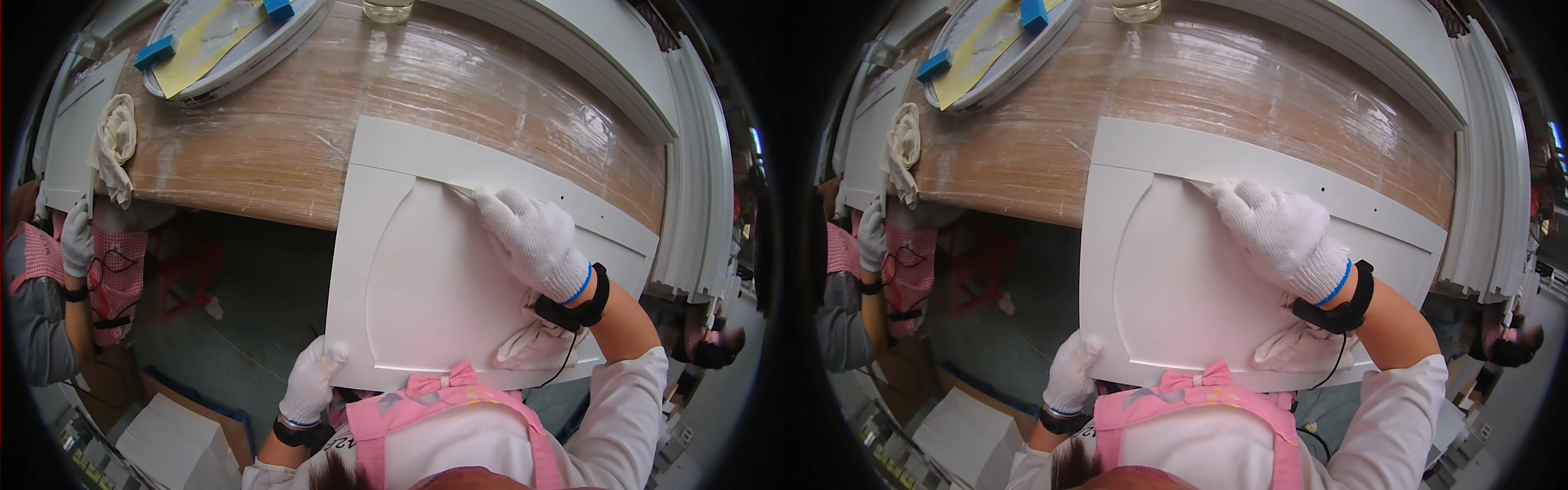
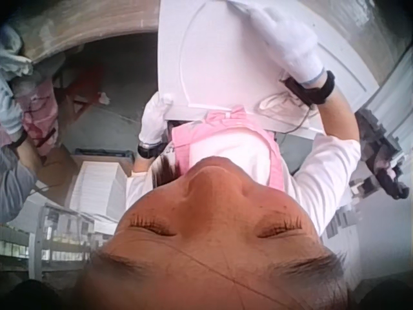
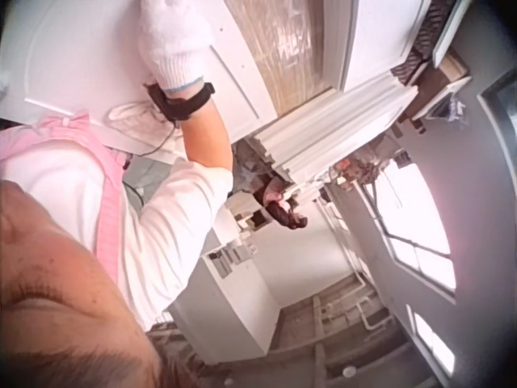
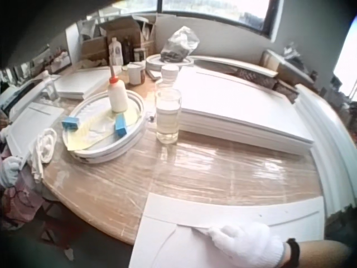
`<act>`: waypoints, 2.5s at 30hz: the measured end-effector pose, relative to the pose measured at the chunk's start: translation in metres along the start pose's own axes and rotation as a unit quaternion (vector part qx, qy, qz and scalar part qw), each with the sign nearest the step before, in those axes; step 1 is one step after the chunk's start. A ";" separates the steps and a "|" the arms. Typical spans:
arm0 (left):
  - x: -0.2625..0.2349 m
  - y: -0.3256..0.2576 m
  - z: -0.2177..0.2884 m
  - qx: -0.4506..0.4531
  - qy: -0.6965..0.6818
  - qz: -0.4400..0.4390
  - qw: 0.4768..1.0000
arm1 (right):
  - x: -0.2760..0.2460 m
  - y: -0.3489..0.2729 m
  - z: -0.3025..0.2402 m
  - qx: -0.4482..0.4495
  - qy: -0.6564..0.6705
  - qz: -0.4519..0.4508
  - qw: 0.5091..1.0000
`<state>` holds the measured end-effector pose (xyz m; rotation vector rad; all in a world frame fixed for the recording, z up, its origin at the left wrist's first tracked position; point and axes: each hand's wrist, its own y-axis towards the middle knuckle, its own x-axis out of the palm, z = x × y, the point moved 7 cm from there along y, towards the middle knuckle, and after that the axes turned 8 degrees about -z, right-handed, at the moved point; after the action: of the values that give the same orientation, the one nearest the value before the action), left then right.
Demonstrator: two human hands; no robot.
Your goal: Finishing and cleaning white wooden furniture panels using a cloth, scraper, and sanding block.
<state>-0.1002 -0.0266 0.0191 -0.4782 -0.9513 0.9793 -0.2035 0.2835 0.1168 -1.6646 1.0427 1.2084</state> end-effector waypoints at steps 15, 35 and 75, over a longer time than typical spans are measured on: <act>0.001 0.001 -0.002 0.006 -0.036 -0.008 0.999 | 0.003 0.021 -0.015 0.004 0.042 -0.007 0.999; -0.002 0.005 -0.002 0.049 0.004 -0.006 0.999 | -0.061 0.029 0.061 0.070 -0.133 0.147 0.978; -0.015 0.015 -0.005 0.116 -0.029 0.024 0.993 | 0.038 -0.115 -0.152 -0.045 0.167 0.087 0.981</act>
<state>-0.1067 -0.0314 -0.0014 -0.2791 -0.8668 1.1369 -0.0433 0.1734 0.1280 -1.9241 1.3815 1.1209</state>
